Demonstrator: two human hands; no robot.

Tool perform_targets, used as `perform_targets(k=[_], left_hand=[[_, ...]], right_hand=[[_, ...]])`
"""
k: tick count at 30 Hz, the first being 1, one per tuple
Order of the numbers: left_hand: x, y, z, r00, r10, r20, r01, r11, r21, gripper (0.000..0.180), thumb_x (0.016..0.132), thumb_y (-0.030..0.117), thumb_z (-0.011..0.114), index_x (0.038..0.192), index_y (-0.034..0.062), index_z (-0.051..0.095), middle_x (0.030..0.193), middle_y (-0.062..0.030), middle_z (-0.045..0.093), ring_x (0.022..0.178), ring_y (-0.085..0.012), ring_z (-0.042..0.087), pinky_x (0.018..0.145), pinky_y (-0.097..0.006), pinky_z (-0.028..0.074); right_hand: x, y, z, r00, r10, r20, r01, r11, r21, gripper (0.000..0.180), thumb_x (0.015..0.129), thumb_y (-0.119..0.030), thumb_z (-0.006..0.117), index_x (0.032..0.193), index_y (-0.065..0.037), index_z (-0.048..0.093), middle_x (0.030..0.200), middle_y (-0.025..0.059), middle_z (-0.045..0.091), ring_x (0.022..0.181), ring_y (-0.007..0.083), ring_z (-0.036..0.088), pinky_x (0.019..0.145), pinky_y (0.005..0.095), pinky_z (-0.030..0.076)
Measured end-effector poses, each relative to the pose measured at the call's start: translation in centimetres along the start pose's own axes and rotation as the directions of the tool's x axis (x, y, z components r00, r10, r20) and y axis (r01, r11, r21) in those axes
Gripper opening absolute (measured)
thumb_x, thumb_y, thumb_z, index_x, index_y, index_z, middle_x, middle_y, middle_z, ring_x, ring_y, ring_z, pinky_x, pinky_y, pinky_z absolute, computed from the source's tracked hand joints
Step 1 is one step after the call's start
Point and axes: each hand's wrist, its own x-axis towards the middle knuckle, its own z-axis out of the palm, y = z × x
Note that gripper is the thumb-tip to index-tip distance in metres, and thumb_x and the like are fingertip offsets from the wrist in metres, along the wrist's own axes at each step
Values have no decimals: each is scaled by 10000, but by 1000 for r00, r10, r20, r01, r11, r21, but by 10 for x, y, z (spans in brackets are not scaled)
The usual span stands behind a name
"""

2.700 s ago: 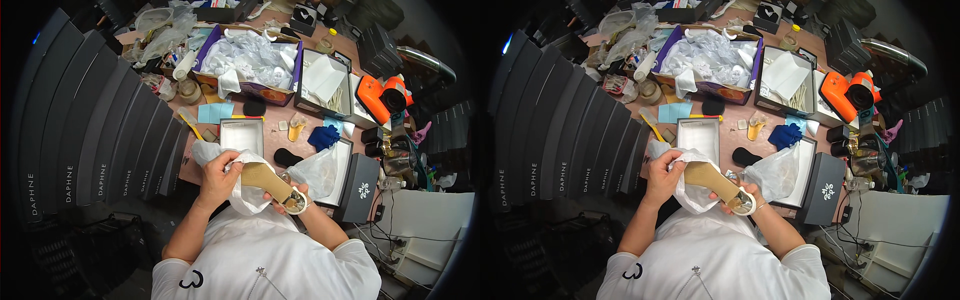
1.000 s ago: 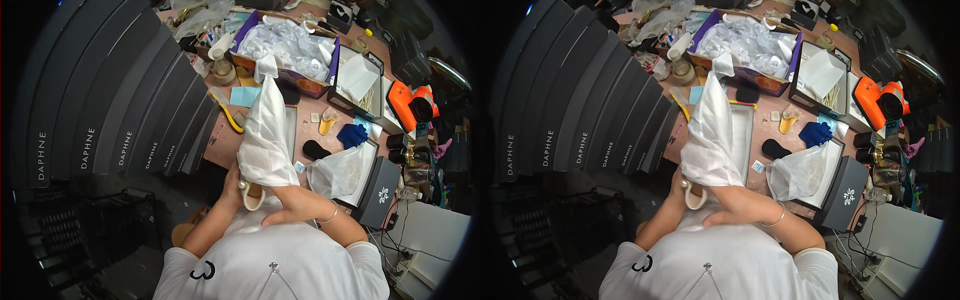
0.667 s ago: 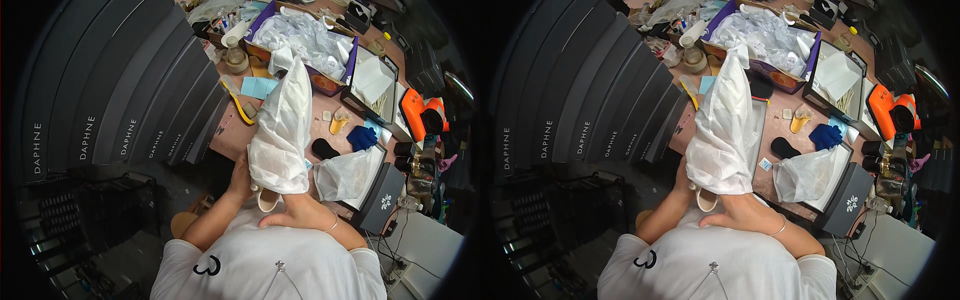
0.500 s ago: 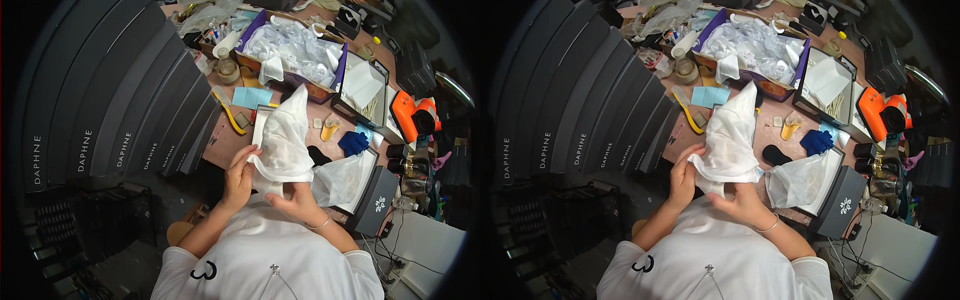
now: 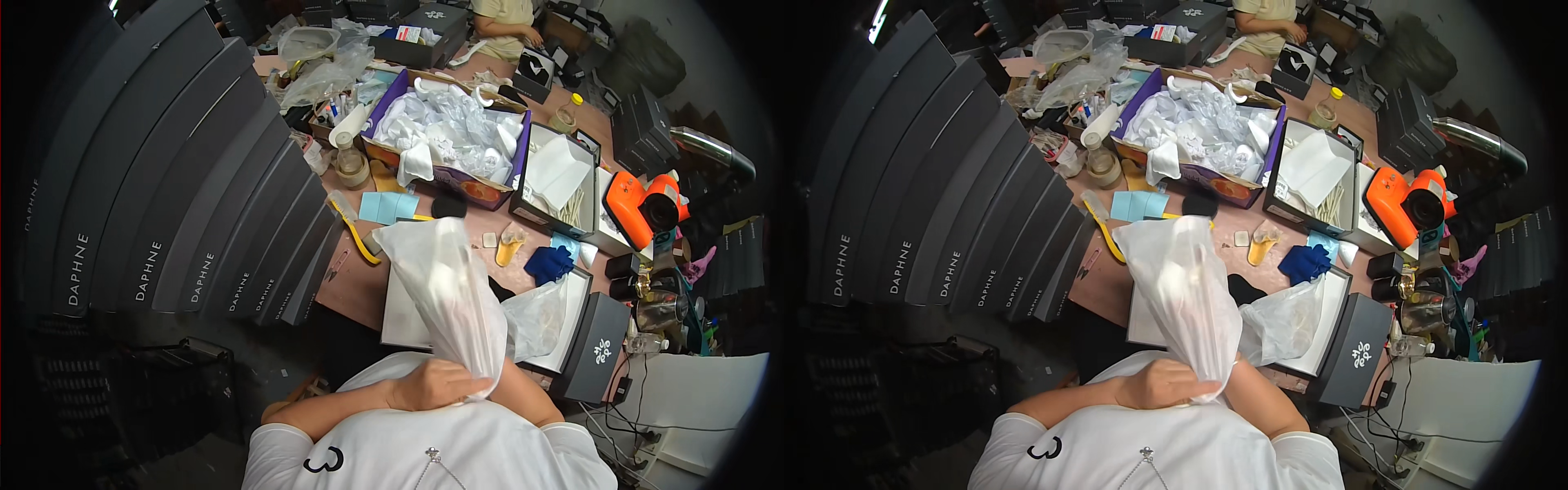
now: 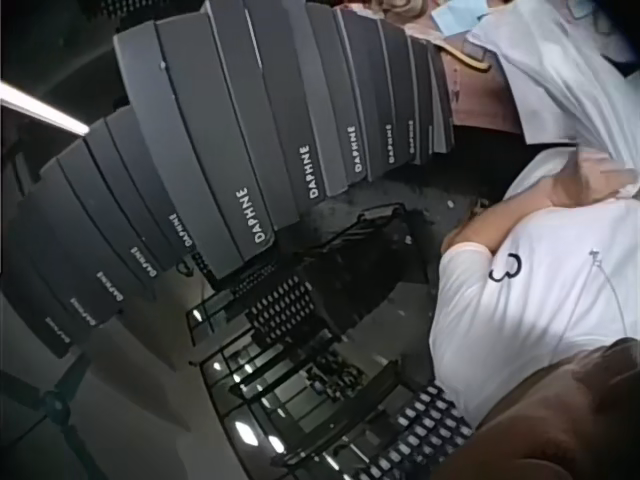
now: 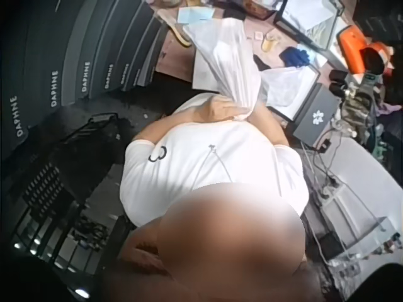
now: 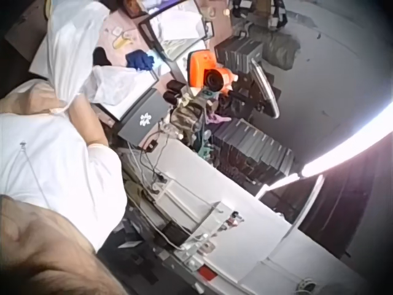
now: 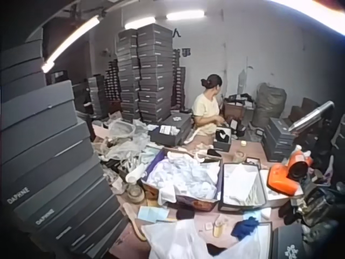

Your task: Packing shoes into boxes and organizing them at a workbench.

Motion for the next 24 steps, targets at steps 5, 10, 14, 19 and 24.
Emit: perform_targets(k=[5,10,14,19,24], left_hand=[[-11,-7,-17,942,-153,297,136,988,80,540,792,199,717,1268,17,539,1022,-144,614,910,-267,615,795,-347,505],[-38,-32,-46,484,-875,-23,135,100,-986,943,833,488,686,1497,57,173,1494,-99,311,1302,-244,402,1073,-446,333],[-34,-55,-72,95,-980,-177,33,181,-983,579,842,201,662,1355,57,435,1265,-114,553,1124,-247,562,968,-381,471],[-16,-50,-97,191,-644,-741,184,765,-617,558,758,-39,641,1275,25,443,1196,-117,541,1041,-220,588,918,-360,502],[-14,-53,19,593,-625,-507,521,778,-351,689,795,7,689,1395,41,351,1271,-131,507,1159,-208,527,976,-351,458]], right_hand=[[0,-6,3,997,79,8,-79,984,161,647,847,-173,637,1402,-26,340,1431,180,371,1225,287,476,1053,379,380],[3,11,26,979,-99,179,176,857,-485,657,857,-200,635,1415,-35,329,1460,182,332,1247,291,458,1061,391,373],[25,42,28,949,-93,300,266,745,-612,666,865,-223,632,1425,-42,321,1484,183,300,1264,294,443,1067,400,368],[-5,-28,-1,973,210,94,-230,891,392,686,884,-281,627,1445,-56,303,1523,189,235,1303,295,408,1080,422,355],[-34,-26,-16,985,-92,-145,134,940,313,700,913,-380,602,1440,-45,285,1425,146,402,1223,276,490,1013,451,426]])
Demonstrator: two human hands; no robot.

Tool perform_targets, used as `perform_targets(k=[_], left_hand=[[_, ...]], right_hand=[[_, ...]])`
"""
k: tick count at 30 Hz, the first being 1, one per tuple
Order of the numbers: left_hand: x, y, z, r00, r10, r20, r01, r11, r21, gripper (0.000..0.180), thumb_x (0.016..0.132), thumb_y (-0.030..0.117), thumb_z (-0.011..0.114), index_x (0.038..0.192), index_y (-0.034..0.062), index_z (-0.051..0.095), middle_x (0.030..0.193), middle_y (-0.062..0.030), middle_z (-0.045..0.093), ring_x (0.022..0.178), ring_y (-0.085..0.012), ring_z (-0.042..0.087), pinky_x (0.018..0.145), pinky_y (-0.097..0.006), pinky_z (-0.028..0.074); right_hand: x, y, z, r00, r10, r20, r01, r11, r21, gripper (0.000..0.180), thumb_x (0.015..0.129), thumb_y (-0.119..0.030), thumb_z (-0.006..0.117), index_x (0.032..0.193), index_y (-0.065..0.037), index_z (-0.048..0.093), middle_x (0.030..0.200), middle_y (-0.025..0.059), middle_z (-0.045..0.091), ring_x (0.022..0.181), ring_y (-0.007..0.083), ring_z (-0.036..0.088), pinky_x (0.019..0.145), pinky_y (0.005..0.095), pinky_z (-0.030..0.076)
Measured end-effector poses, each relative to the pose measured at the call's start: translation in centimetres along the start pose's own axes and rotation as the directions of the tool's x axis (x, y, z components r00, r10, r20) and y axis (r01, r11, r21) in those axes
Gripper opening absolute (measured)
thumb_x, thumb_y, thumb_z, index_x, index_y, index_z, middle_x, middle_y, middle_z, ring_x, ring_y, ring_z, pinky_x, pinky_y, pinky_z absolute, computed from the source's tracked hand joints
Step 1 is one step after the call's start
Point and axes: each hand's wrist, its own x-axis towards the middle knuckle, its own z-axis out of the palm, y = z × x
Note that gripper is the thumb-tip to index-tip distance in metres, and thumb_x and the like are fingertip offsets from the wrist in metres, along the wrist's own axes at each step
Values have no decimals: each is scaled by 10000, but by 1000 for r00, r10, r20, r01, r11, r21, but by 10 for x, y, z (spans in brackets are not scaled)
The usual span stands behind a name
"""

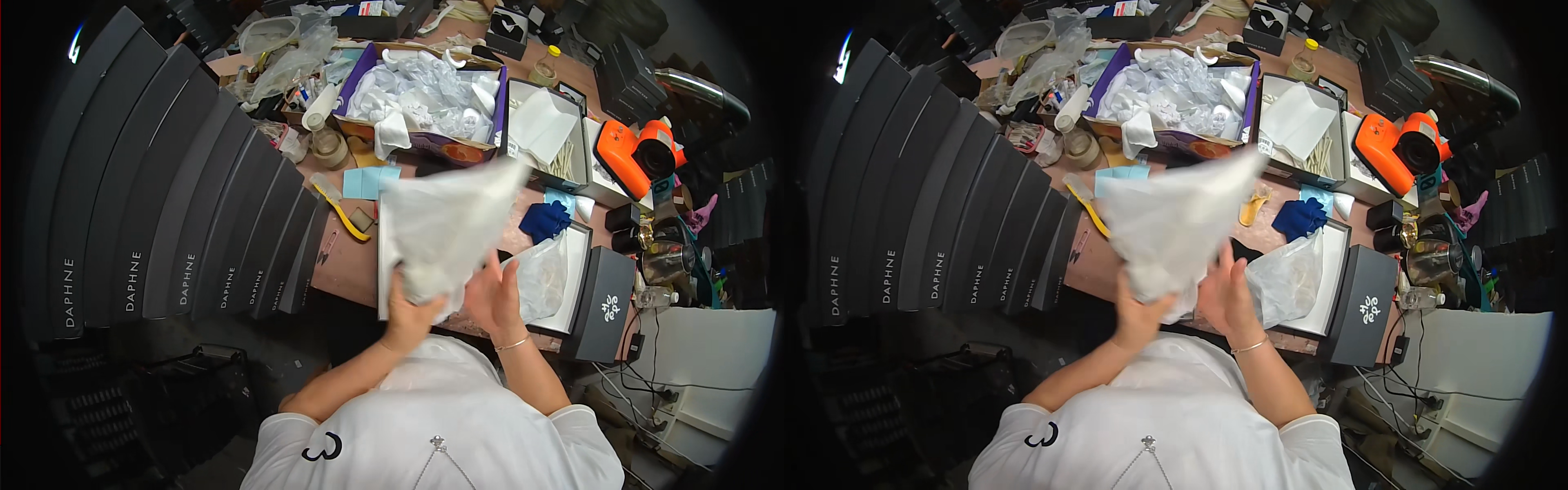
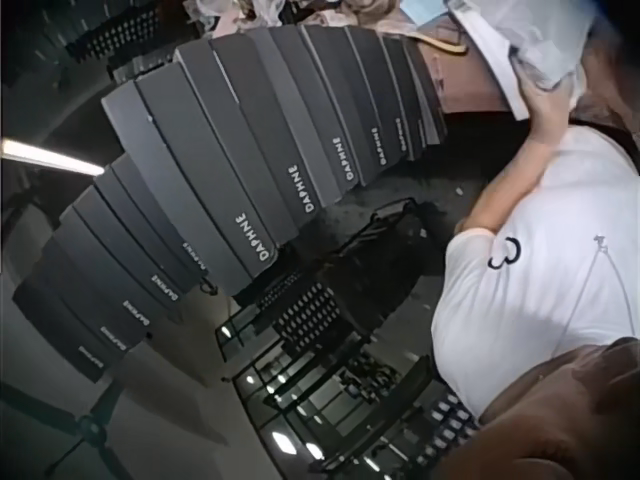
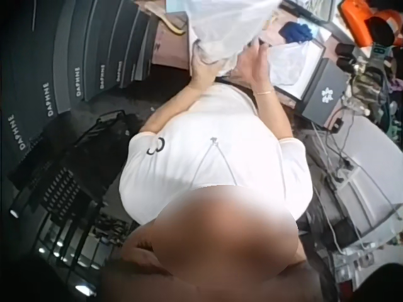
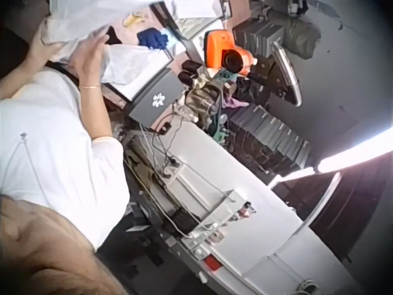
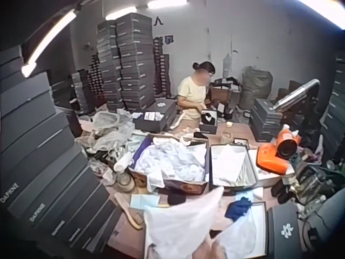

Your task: Packing shoes into boxes and organizing them at a workbench.

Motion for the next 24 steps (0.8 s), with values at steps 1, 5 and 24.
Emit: perform_targets(k=[1,5,24], left_hand=[[-11,4,13,971,1,237,-48,980,193,734,809,40,709,1432,53,323,1287,-137,503,1199,-210,503,998,-346,438],[5,-55,-15,837,-398,376,453,889,-67,670,883,94,662,1452,19,314,1351,-163,441,1278,-225,418,1035,-344,386],[32,-174,-7,523,-840,-146,843,535,-61,517,753,241,789,1122,16,505,827,-82,580,544,-150,511,493,-325,449]], right_hand=[[-4,3,-10,989,-123,-78,111,982,-150,672,917,-364,601,1425,-29,314,1422,151,403,1228,269,485,1021,449,423],[-40,-30,-65,864,-274,-421,186,953,-239,579,888,-285,650,1327,9,414,1212,124,567,1072,241,594,921,376,498],[-49,-19,-47,926,-251,-281,52,824,-565,648,806,-299,758,1281,19,453,1154,90,571,1043,195,561,913,336,451]])
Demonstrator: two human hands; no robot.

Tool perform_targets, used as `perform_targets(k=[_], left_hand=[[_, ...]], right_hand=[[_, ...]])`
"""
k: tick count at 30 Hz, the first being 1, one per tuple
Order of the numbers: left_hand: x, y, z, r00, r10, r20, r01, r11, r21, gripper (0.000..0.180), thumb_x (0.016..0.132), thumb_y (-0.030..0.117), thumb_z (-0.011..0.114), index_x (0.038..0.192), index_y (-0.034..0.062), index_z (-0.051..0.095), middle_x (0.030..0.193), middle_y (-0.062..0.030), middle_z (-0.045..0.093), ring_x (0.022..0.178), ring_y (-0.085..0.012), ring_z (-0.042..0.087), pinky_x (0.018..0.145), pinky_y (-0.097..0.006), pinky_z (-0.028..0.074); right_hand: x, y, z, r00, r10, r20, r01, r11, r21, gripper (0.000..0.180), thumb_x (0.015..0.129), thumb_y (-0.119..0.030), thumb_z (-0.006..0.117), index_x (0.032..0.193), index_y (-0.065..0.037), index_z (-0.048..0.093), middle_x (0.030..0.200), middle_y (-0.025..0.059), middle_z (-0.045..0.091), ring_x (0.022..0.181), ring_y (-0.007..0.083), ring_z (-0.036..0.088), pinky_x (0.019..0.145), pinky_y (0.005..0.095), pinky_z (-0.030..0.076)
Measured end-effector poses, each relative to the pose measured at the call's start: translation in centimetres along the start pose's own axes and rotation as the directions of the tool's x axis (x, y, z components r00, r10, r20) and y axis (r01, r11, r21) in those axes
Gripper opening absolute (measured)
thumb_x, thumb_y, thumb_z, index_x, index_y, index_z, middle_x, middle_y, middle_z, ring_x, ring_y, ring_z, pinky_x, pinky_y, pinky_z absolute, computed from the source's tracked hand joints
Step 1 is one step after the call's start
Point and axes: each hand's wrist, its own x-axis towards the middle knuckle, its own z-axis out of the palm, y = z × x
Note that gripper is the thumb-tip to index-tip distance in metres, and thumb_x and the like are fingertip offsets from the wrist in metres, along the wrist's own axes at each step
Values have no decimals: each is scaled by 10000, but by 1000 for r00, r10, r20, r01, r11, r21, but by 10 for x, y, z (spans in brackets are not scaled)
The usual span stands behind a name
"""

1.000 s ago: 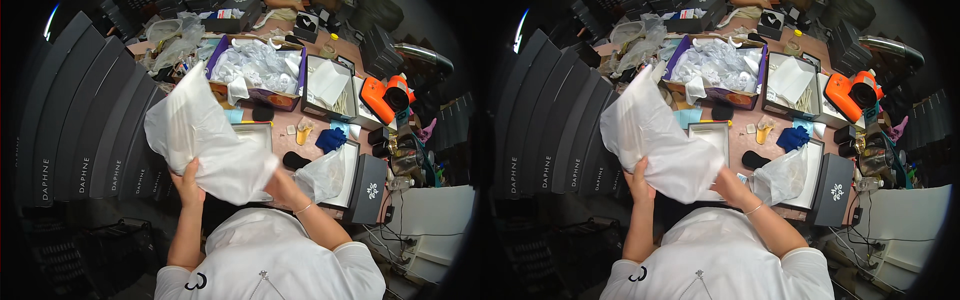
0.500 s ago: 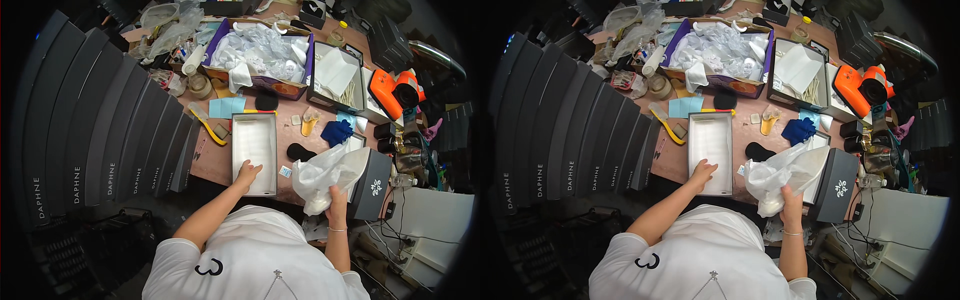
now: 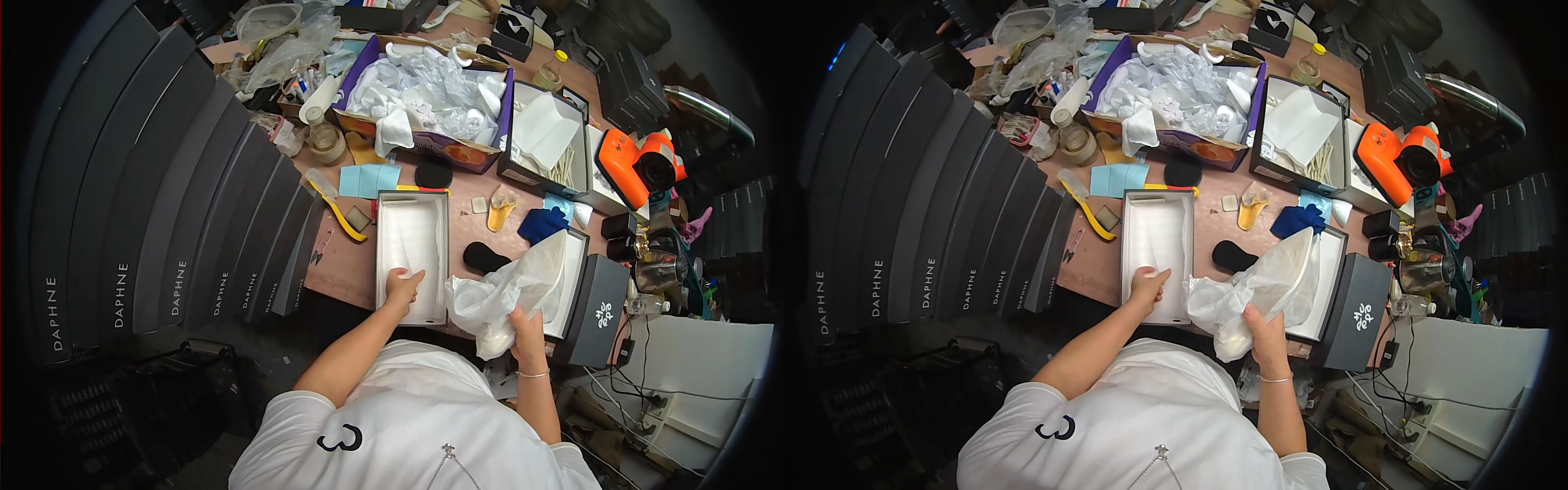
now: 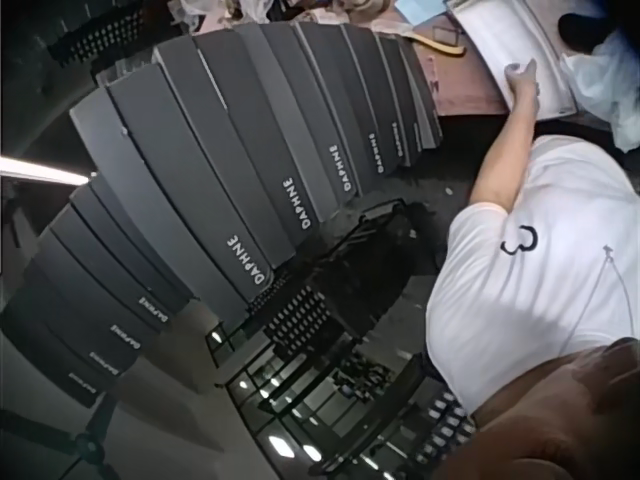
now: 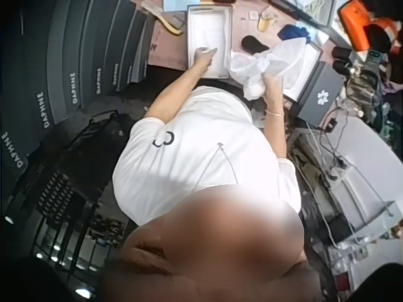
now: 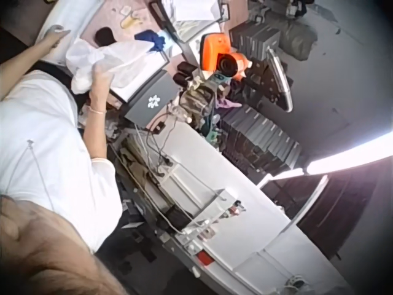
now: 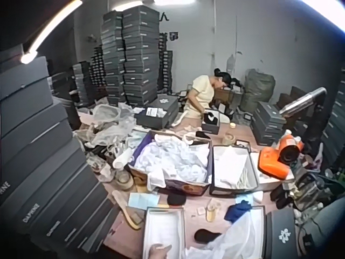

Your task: Packing shoes into boxes and organizing them at a workbench.

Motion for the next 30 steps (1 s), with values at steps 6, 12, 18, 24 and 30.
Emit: perform_targets(k=[6,12,18,24,30], left_hand=[[-29,55,-41,388,911,138,-860,304,410,209,741,157,697,778,8,556,826,-154,574,818,-324,579,706,-386,458],[-52,118,-179,684,730,1,-697,653,296,98,808,35,610,795,-14,526,674,2,537,611,-32,456,548,-226,392],[-97,141,-146,727,668,159,-682,730,45,67,908,62,605,883,16,565,782,3,608,676,-31,545,577,-192,437],[-88,73,21,543,575,612,-646,751,-133,260,890,83,598,1135,-4,594,1047,-102,658,989,-164,615,885,-332,478],[-27,26,-19,795,521,309,-555,831,26,470,875,216,664,1270,2,523,1226,-171,574,1106,-260,579,916,-374,478]], right_hand=[[-4,-10,-22,999,-45,13,45,999,-17,667,808,-292,753,1300,28,437,1209,107,568,1088,211,566,931,350,459],[10,-22,-39,999,-11,42,14,997,-72,644,828,-271,724,1313,30,426,1205,105,583,1078,200,583,908,344,482],[17,-17,16,985,106,134,-105,994,-15,569,866,-210,668,1328,28,438,1231,83,565,1090,175,555,926,318,458],[15,-22,37,915,265,306,-200,953,-228,524,878,-198,655,1310,34,469,1216,86,578,1075,170,560,907,315,467],[47,-2,-24,929,360,86,-332,914,-235,524,870,-256,684,1255,44,491,1068,111,628,892,173,630,750,315,534]])
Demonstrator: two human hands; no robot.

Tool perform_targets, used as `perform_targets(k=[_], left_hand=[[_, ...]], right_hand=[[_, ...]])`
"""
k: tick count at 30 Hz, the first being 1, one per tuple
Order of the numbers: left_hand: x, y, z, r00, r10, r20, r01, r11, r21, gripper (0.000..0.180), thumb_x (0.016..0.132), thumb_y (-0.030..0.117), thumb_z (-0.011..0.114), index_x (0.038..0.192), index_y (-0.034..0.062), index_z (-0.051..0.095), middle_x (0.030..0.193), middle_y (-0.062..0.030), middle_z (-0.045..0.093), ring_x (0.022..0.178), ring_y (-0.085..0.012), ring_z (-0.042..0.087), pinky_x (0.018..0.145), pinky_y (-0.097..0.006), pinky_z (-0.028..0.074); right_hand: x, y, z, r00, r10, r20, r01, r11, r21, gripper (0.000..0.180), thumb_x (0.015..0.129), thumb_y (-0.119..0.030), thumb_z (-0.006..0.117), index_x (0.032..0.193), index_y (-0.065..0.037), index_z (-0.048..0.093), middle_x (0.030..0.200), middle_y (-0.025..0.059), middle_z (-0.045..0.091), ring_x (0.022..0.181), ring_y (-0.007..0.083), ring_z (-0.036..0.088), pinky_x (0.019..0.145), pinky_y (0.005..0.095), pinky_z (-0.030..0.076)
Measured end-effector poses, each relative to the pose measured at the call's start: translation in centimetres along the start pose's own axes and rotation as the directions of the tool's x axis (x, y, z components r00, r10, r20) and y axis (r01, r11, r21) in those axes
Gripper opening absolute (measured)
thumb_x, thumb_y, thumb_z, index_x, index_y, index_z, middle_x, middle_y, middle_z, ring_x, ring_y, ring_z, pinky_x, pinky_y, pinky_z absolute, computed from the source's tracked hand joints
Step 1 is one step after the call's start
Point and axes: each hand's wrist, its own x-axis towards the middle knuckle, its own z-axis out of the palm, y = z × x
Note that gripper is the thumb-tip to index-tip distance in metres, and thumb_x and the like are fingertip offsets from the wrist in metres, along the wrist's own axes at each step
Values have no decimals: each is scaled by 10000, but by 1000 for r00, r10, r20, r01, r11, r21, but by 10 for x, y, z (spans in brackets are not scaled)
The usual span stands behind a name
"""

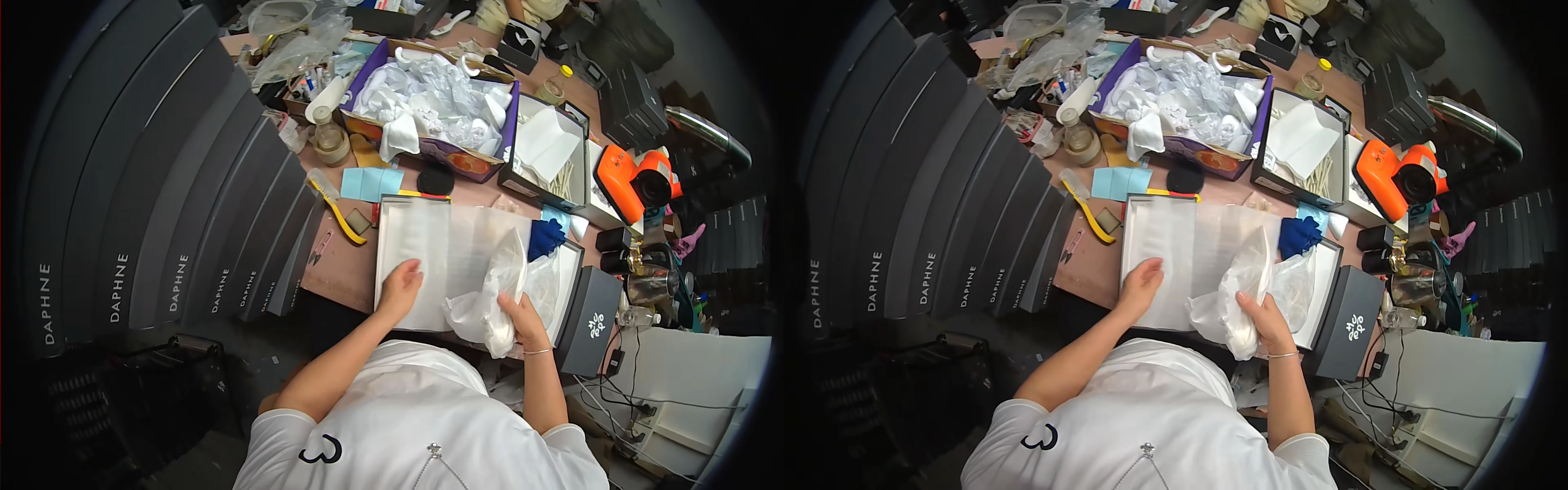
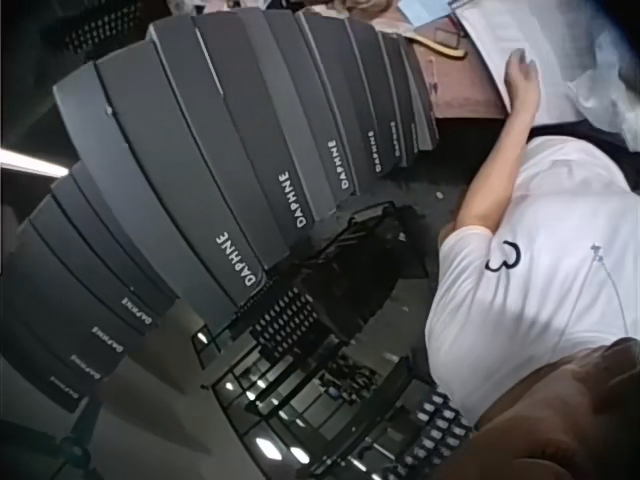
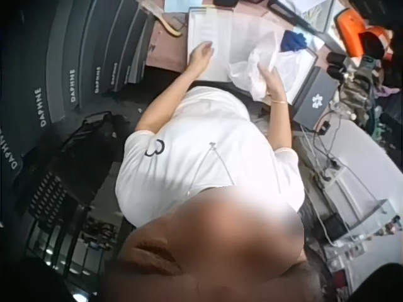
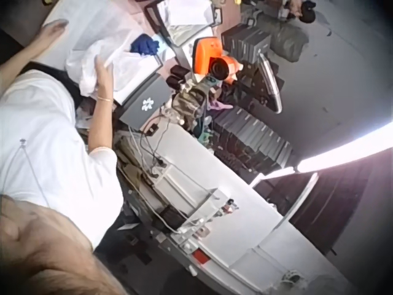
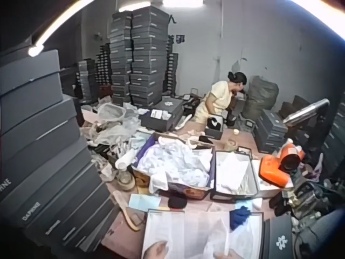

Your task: Packing shoes into boxes and organizing them at a workbench.

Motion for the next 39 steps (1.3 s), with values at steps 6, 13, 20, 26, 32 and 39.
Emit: perform_targets(k=[6,13,20,26,32,39], left_hand=[[-12,57,-5,901,424,-92,-216,623,752,771,770,147,745,1413,25,338,1453,-258,258,1292,-405,366,1052,-448,347],[-11,42,-54,948,295,-121,-182,813,553,789,758,44,712,1439,60,313,1252,-251,513,1099,-391,537,923,-435,443],[1,64,-123,959,246,-140,-121,805,581,712,743,60,723,1387,104,424,1045,-183,608,961,-327,604,845,-398,475],[-12,99,-136,963,204,-174,-140,935,326,609,764,39,686,1337,112,495,902,-110,615,865,-273,613,807,-354,479],[-24,93,-124,920,360,-153,-271,869,413,582,777,-4,650,1332,63,491,914,-101,617,855,-196,615,780,-307,490],[-16,102,-133,965,205,-165,-202,979,38,548,815,-31,622,1339,46,482,953,-53,606,857,-115,583,748,-252,482]], right_hand=[[-11,-17,-8,994,-33,-100,16,985,-170,540,860,-277,705,1236,63,518,1074,117,640,906,177,626,800,311,516],[-43,-67,-1,840,-540,55,519,829,209,544,846,-257,706,1260,42,517,1129,119,631,970,173,613,854,295,494],[54,-20,95,891,-188,412,229,972,-50,554,838,-294,708,1249,33,532,1111,119,641,974,179,616,859,297,488],[115,48,133,967,32,253,160,696,-700,629,813,-376,716,1187,95,533,1076,239,646,961,303,652,849,370,496],[124,86,139,942,-183,281,316,768,-558,625,826,-356,712,1220,88,517,1098,240,639,998,301,639,879,378,489],[108,65,122,945,-74,320,254,783,-568,591,839,-331,700,1217,89,525,1087,234,646,1006,312,632,880,388,494]])
